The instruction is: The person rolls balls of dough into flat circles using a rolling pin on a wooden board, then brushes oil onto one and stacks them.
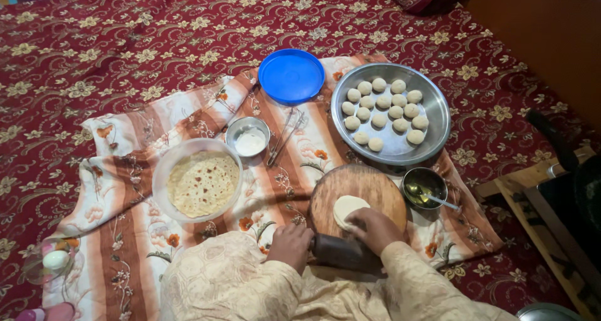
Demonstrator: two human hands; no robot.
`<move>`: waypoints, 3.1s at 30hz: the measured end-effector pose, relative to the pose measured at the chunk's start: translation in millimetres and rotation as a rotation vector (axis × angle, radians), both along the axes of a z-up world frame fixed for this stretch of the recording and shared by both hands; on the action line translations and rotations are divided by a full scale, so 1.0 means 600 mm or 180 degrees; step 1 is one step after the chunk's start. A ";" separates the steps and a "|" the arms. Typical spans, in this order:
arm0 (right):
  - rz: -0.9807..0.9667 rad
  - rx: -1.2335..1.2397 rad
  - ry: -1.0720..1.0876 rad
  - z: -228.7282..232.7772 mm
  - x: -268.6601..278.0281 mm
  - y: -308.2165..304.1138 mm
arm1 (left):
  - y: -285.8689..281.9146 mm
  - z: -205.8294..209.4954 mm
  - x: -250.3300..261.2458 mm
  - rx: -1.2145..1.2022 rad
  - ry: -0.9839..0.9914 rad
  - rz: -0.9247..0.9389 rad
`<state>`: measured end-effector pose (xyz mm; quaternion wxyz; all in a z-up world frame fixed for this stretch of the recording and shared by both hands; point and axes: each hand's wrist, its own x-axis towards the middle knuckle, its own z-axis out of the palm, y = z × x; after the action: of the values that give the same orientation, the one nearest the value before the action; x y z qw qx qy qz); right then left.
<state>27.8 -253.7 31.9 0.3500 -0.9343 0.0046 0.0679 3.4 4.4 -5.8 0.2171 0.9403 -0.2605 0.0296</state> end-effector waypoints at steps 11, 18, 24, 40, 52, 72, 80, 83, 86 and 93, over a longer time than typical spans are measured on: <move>0.0558 -0.2231 -0.0188 -0.025 -0.050 -0.105 | -0.071 -0.057 0.095 0.0601 -0.0495 0.0018; 0.0357 -0.2302 -0.0118 -0.040 0.075 -0.135 | -0.133 -0.051 0.258 0.1177 0.0311 0.0010; 0.0950 -0.2961 0.0798 -0.054 -0.017 -0.121 | -0.099 -0.086 0.169 0.1371 0.0547 -0.0174; 0.1058 -0.2865 0.1156 0.002 0.021 -0.082 | -0.072 -0.071 0.152 0.1464 0.0805 0.0133; 0.0697 -0.2377 0.0526 0.019 0.166 -0.058 | -0.067 -0.073 0.258 0.1441 0.0973 0.0703; -0.1044 -0.0853 0.0410 -0.149 0.016 -0.071 | -0.006 0.017 -0.020 0.0155 0.0021 -0.0006; -0.1548 0.0004 0.0841 -0.225 0.067 -0.050 | 0.013 0.006 -0.030 0.0007 -0.0392 -0.0042; -0.1535 0.0853 0.0713 -0.222 0.064 -0.039 | 0.011 0.004 -0.027 -0.0113 -0.0153 -0.0234; -0.1603 0.2388 0.0150 -0.186 0.073 -0.032 | 0.011 0.005 -0.026 -0.0085 0.0285 -0.0282; -0.0423 -0.0234 -0.0595 0.053 0.030 0.013 | 0.009 -0.016 -0.032 -0.0086 0.0066 -0.0232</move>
<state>45.7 -245.7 64.0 0.3182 -0.9463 0.0363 -0.0430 -15.8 9.7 -15.6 0.2334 0.9274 -0.2918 0.0155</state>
